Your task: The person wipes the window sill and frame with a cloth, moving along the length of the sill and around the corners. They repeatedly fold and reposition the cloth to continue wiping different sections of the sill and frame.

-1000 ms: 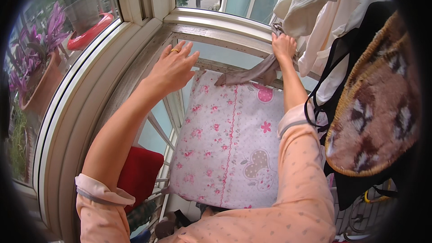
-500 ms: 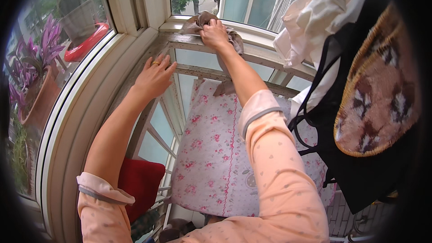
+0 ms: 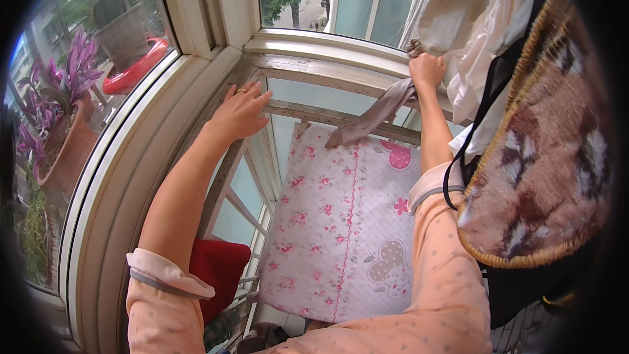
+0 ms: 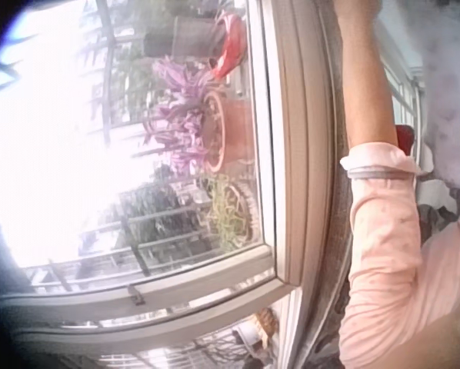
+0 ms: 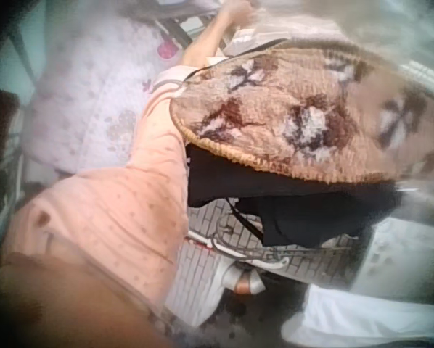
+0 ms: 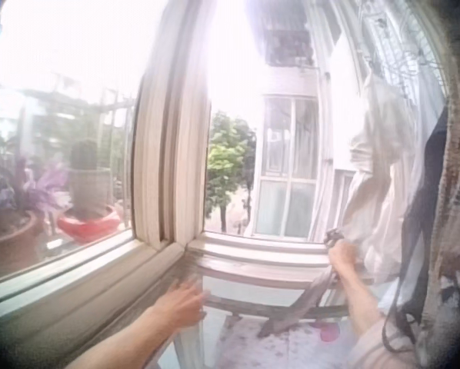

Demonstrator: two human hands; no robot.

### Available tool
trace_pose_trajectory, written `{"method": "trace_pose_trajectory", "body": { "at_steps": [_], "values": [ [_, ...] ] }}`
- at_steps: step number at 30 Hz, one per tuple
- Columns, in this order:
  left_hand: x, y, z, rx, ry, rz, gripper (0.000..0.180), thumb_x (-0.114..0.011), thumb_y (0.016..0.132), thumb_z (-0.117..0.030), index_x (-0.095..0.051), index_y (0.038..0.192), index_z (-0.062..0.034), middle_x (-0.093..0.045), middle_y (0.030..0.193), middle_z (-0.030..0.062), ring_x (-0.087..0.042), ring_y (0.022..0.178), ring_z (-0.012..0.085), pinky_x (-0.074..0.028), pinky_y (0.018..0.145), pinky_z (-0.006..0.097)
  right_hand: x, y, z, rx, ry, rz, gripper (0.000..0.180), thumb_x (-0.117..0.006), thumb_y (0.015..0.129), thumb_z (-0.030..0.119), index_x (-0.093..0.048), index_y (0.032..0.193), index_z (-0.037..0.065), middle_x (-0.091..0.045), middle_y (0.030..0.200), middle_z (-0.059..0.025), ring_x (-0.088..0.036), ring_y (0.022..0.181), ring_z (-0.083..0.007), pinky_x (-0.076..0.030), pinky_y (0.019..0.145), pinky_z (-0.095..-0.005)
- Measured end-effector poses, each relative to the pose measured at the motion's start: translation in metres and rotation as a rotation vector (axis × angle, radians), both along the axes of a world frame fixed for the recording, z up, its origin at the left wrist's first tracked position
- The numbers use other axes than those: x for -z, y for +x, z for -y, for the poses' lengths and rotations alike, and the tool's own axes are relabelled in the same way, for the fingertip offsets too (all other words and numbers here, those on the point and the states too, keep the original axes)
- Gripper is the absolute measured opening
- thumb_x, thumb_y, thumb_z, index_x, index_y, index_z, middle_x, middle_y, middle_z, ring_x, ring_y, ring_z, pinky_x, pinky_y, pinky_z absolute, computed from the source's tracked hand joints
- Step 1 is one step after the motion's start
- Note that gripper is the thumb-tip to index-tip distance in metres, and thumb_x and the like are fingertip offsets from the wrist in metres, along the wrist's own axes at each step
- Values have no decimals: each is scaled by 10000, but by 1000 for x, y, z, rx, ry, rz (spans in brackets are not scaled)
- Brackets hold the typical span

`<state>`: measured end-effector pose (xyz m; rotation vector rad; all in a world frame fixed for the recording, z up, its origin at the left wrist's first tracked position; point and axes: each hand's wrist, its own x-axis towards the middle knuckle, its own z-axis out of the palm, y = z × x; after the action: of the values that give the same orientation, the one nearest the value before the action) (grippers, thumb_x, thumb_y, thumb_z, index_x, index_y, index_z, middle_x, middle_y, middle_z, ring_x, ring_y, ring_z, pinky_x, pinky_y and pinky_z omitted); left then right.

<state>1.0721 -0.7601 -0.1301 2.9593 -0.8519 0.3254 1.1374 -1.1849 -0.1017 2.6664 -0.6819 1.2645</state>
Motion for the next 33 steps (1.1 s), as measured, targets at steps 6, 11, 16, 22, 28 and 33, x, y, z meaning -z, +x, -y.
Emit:
{"method": "trace_pose_trajectory", "body": {
  "at_steps": [6,11,16,22,28,33],
  "values": [
    [-2,10,2,14,-135,-36,571,-606,818,-278,-445,1335,-98,-350,1430,182,-286,1356,300,-221,1100,490,14,57,-107,-347,-107,59,293,-496,827,262,-712,809,65,-619,997,-144,-562,961,-333,-451,831,-454],
    [-1,14,2,25,-246,0,560,-599,812,-255,-453,1323,-79,-375,1410,194,-324,1330,326,-259,1076,505,21,104,-259,-677,-138,101,222,-489,799,168,-650,792,16,-579,1004,-133,-516,1009,-308,-431,836,-444],
    [1,15,1,48,-278,49,474,-578,797,-185,-513,1233,-13,-476,1301,203,-404,1259,334,-329,1031,465,14,130,-316,-900,-129,-19,263,-489,812,192,-659,919,22,-579,1081,-139,-506,1061,-323,-425,894,-441],
    [3,18,3,42,-228,91,439,-552,789,-155,-534,1204,-13,-522,1240,173,-442,1216,309,-354,1004,461,3,106,-298,-1064,-113,-396,314,-488,872,292,-629,1078,102,-582,1168,-104,-513,1139,-298,-420,940,-433],
    [7,17,-2,21,-171,114,412,-564,796,-175,-552,1173,-10,-540,1221,167,-437,1237,290,-356,1018,424,-3,81,-255,-932,-124,-454,365,-494,912,352,-559,1146,79,-590,1162,-113,-511,1140,-293,-434,909,-418],
    [6,19,-3,50,-204,120,385,-573,804,-180,-571,1149,-10,-537,1248,176,-429,1253,294,-354,1023,414,6,21,-104,-760,-52,-353,308,-480,922,347,-565,1092,105,-602,1119,-110,-529,1112,-274,-453,895,-416]
  ]
}}
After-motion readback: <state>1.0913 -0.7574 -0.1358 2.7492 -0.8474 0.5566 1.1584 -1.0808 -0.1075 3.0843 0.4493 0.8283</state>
